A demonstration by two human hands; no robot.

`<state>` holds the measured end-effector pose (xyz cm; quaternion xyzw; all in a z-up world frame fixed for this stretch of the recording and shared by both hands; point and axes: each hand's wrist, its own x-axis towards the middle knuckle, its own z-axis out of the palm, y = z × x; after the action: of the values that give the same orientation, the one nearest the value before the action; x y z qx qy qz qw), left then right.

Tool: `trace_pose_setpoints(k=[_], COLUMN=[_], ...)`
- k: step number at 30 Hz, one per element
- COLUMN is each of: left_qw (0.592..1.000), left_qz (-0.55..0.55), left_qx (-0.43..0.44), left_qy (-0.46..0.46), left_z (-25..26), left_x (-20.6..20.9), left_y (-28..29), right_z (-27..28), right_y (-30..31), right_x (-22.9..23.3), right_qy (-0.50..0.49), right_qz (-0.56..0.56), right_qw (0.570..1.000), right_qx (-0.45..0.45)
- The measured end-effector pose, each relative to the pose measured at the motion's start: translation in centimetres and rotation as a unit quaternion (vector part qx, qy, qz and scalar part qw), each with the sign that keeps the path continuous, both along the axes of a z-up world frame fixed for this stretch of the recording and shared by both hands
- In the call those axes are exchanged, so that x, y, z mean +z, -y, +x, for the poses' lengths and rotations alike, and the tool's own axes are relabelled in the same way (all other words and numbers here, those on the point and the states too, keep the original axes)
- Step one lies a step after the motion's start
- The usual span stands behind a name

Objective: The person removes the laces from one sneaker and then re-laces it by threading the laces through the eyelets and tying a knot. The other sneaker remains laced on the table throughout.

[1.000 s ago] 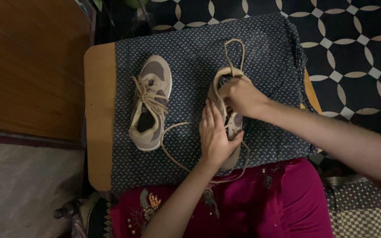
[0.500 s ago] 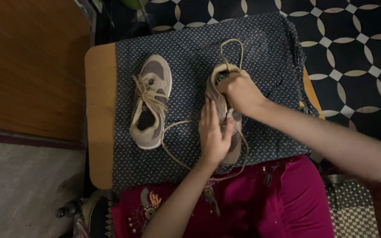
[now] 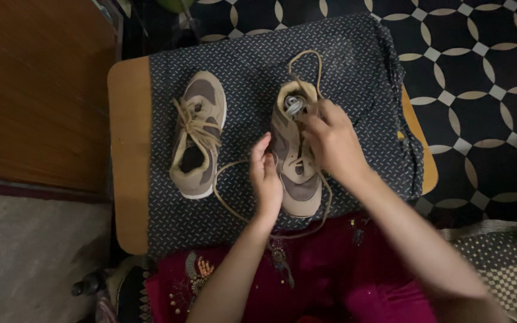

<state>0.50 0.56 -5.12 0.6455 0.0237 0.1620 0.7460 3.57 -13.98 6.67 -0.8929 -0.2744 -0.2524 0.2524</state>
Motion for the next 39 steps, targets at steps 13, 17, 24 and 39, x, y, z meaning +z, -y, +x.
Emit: trace_pose_setpoints(k=[13, 17, 24, 39], left_qw=[0.999, 0.988, 0.909, 0.971], left_qz=[-0.011, 0.116, 0.013, -0.220], left_qx=[-0.024, -0.101, -0.404, -0.057], left_qy=[0.047, 0.025, -0.107, 0.078], left_z=[-0.3, -2.5, -5.3, -3.7], left_x=[1.2, 2.8, 6.8, 9.9], left_y=[-1.6, -1.8, -0.9, -12.5], right_z=[-9.0, -9.5, -11.3, -12.2], right_y=[1.3, 1.6, 2.8, 9.2], right_x=[-8.4, -8.0, -3.1, -1.9], right_qy=[-0.225, -0.283, -0.394, -0.251], right_qz=[0.102, 0.198, 0.482, 0.069], right_qw=[0.955, 0.933, 0.778, 0.943], right_qx=[-0.164, -0.104, 0.088, -0.209])
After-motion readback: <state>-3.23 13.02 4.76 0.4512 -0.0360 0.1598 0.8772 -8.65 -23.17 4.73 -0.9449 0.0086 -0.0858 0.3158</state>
